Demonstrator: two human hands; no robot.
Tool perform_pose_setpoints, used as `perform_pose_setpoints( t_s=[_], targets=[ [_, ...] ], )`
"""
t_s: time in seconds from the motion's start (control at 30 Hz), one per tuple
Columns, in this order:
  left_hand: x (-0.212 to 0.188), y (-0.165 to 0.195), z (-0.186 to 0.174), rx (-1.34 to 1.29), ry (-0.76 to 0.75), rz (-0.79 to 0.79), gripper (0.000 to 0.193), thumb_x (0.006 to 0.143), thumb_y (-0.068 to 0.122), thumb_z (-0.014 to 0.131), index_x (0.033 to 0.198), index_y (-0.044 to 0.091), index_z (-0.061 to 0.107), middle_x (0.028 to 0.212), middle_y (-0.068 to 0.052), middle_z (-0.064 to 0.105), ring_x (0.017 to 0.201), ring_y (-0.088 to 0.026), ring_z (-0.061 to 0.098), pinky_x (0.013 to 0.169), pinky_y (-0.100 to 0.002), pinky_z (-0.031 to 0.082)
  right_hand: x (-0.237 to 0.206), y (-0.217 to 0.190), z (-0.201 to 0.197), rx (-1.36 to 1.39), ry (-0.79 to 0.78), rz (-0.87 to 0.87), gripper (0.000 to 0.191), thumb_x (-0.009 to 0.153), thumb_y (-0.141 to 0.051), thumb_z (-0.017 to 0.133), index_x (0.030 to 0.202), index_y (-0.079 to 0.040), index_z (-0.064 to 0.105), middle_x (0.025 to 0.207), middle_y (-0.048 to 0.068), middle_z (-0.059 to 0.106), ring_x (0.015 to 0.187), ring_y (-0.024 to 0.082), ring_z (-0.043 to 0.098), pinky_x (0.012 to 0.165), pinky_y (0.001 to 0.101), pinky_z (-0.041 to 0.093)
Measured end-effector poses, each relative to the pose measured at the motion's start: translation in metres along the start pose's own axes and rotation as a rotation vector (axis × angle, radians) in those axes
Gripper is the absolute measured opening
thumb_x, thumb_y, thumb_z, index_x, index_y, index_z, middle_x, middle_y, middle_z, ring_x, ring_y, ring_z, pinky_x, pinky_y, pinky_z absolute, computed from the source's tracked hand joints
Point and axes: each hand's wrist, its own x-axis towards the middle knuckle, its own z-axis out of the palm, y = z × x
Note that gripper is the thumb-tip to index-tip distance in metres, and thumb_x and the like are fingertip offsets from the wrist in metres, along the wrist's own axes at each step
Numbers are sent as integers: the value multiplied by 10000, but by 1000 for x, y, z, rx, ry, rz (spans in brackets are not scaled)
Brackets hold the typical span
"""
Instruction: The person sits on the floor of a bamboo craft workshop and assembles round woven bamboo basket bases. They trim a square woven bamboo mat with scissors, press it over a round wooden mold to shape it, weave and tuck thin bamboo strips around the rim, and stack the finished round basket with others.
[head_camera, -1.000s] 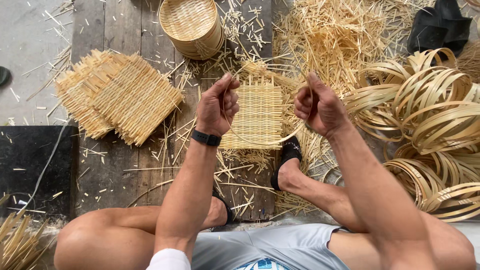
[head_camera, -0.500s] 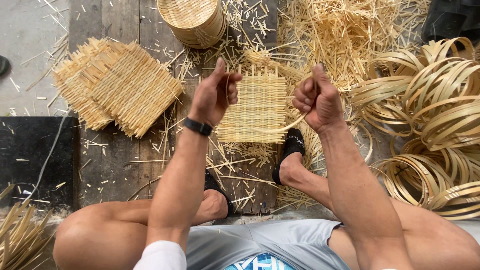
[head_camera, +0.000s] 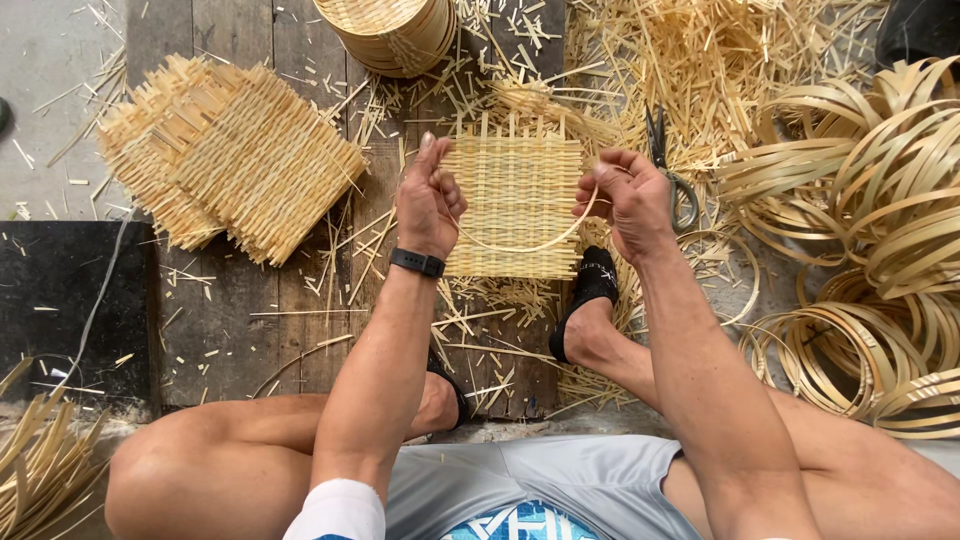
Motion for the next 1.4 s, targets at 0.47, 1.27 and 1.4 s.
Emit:
perform_pose_setpoints(
  t_s=[0.47, 1.27, 1.4],
  targets=[
    [74, -92, -88, 1237, 254, 274, 131, 790, 75, 842, 915, 107, 824, 853, -74, 761, 768, -175, 683, 756, -324, 568, 64, 141, -33, -957, 225, -115, 141, 818, -135, 836, 954, -97, 827, 866, 75, 792, 739, 181, 719, 739, 319, 567],
    [85, -68, -90, 957, 166, -86, 159, 818, 86, 836, 967, 36, 809, 832, -79, 787, 692, -141, 733, 629, -295, 623, 68, 146, -37, -931, 230, -54, 154, 804, -154, 857, 949, -111, 829, 844, 69, 793, 723, 161, 726, 724, 307, 575],
    [92, -63, -99, 763, 46, -173, 178, 824, 59, 824, 989, 1, 795, 860, -104, 792, 714, -155, 750, 653, -289, 635, 68, 144, -40, -901, 221, 5, 149, 812, -128, 848, 955, -92, 825, 853, 77, 792, 724, 154, 724, 703, 299, 575]
  ],
)
